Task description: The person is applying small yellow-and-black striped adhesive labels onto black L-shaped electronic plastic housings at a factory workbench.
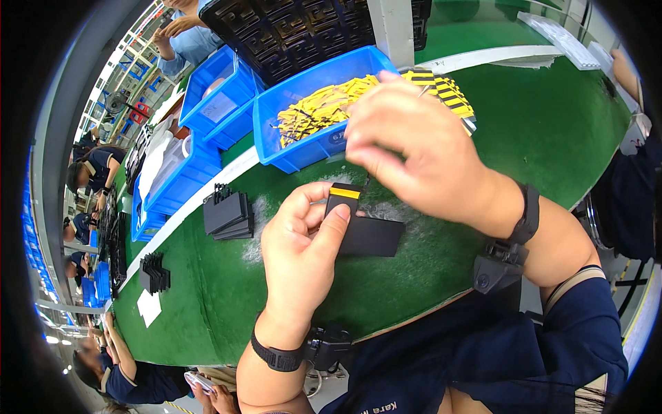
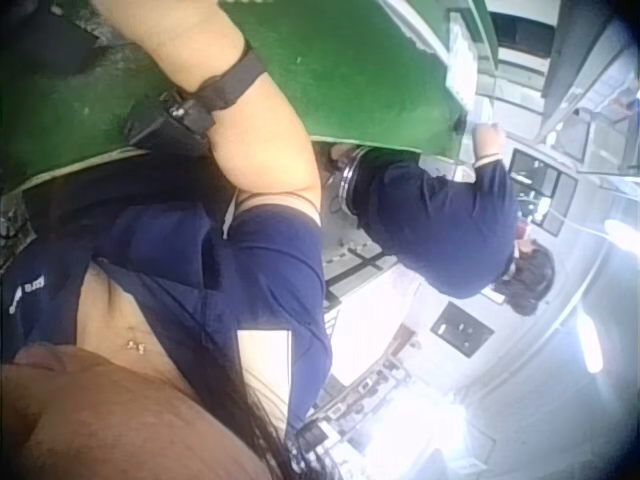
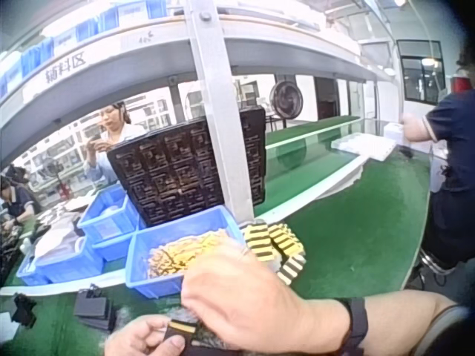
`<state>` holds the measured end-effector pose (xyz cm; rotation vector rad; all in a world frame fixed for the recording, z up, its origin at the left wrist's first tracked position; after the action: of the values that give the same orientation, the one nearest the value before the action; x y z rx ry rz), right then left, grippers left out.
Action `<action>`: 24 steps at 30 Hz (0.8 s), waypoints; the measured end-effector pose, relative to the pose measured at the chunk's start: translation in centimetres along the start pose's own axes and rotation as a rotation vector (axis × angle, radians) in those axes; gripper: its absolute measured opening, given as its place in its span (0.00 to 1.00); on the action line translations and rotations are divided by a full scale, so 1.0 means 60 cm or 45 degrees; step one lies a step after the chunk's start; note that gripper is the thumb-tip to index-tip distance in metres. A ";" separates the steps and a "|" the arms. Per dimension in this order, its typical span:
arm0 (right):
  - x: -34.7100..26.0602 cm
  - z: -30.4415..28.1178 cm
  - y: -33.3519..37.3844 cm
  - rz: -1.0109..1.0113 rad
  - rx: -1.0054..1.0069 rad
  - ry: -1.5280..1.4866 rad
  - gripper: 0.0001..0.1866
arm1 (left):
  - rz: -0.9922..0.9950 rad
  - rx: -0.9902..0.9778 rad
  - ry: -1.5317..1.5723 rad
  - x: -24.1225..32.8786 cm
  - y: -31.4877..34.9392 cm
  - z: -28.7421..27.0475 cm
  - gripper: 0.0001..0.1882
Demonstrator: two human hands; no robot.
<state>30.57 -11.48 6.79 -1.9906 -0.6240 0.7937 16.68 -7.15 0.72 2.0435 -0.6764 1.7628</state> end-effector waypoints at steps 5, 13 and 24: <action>-0.024 0.006 0.001 0.047 0.039 -0.277 0.04 | 0.030 0.004 0.173 -0.005 -0.007 -0.008 0.11; -0.011 0.020 0.016 0.225 -0.056 -0.176 0.06 | 0.168 0.077 0.196 0.009 -0.002 -0.003 0.14; -0.003 0.004 0.011 0.362 0.061 -0.271 0.04 | 0.176 0.066 0.188 0.013 -0.003 -0.003 0.16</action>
<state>30.36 -11.79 6.19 -1.9908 -0.4416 1.1936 16.73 -7.01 1.50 1.9168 -0.7493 2.0056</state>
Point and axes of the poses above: each hand's wrist, its own y-axis away from the middle knuckle, its own z-axis out of the palm, x = y × z, the point moved 7 cm from there along -y, towards the middle knuckle, and after that the axes turned 7 degrees about -y, right-handed, at the moved point
